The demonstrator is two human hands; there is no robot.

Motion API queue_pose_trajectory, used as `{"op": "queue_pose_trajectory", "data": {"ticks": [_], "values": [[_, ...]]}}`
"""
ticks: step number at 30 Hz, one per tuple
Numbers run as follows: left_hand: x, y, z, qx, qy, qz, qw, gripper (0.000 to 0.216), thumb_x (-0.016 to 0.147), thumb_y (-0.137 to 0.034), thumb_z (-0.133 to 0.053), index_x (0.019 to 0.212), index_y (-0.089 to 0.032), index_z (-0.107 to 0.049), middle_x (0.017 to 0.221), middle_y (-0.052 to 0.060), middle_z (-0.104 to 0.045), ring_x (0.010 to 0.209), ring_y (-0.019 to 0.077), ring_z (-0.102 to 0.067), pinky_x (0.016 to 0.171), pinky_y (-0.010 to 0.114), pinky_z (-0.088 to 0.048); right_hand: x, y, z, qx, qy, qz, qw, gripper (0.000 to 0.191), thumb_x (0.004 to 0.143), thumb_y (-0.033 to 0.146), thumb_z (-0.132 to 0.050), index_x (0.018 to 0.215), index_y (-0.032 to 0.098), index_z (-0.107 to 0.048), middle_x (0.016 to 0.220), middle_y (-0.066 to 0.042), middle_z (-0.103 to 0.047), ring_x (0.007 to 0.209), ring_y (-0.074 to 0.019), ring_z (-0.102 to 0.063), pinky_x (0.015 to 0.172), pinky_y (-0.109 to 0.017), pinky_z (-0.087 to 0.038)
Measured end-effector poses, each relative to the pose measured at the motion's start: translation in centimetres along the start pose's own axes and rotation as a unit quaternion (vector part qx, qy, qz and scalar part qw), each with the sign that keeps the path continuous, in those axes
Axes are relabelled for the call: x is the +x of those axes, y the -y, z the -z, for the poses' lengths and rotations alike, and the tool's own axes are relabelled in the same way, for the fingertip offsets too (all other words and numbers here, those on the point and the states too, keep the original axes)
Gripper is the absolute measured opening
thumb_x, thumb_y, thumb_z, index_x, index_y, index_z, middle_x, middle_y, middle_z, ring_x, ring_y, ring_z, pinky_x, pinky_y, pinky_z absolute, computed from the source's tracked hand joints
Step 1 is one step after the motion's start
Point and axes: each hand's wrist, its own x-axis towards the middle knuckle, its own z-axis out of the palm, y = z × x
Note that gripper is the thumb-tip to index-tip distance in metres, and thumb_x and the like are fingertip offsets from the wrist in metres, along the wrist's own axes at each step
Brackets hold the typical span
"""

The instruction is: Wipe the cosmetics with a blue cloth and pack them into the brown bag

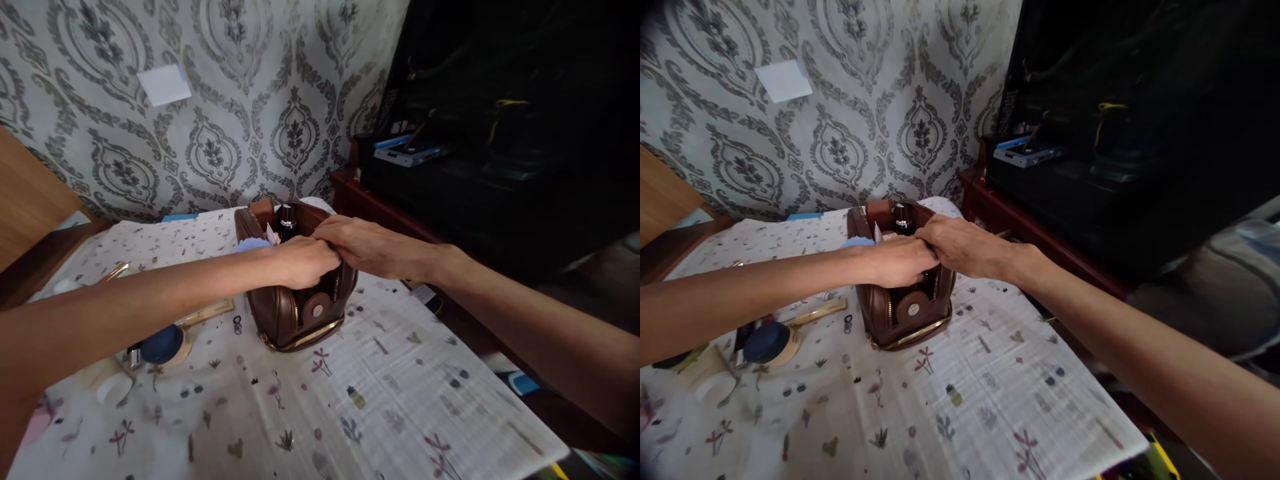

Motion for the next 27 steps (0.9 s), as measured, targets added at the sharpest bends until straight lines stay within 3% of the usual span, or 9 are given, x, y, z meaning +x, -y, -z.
{"op": "queue_pose_trajectory", "data": {"ticks": [6,13,21,27], "values": [[-0.19,0.06,-0.21,-0.015,-0.018,0.022,0.999,0.02,0.091,-0.013,-0.054,0.1,-0.013,-0.071,0.103,0.014,-0.075,0.1,0.03,-0.072,0.076,0.036,-0.058,0.16,0.49,0.17,0.007,0.013,-0.015,1.0,0.031,0.084,0.002,-0.048,0.101,0.015,-0.071,0.106,-0.011,-0.071,0.102,-0.0235,-0.066,0.088,-0.033,-0.05],[0.42,0.0,-0.54,-0.024,-0.02,0.017,0.999,0.021,0.09,-0.011,-0.055,0.106,-0.012,-0.069,0.114,0.015,-0.073,0.11,0.0289,-0.07,0.084,0.035,-0.057,0.07,0.14,-0.04,0.016,0.0,-0.006,1.0,0.033,0.084,0.002,-0.047,0.102,0.016,-0.071,0.106,-0.01,-0.072,0.103,-0.0226,-0.065,0.09,-0.034,-0.049],[-0.25,0.4,-0.18,-0.034,0.01,0.035,0.999,0.02,0.091,-0.014,-0.053,0.104,-0.011,-0.067,0.112,0.015,-0.073,0.103,0.0282,-0.071,0.082,0.035,-0.056,0.17,0.29,-0.04,0.017,-0.004,0.017,1.0,0.025,0.086,0.006,-0.045,0.088,0.017,-0.067,0.095,-0.008,-0.07,0.096,-0.0216,-0.063,0.086,-0.032,-0.047],[-0.25,0.39,-0.26,-0.043,-0.002,0.04,0.998,0.024,0.092,-0.014,-0.052,0.113,-0.012,-0.064,0.117,0.015,-0.072,0.106,0.0277,-0.07,0.083,0.035,-0.055,-0.03,0.27,0.08,0.021,-0.009,0.017,1.0,0.029,0.085,0.005,-0.043,0.092,0.018,-0.068,0.097,-0.008,-0.071,0.097,-0.0217,-0.063,0.087,-0.033,-0.046]]}}
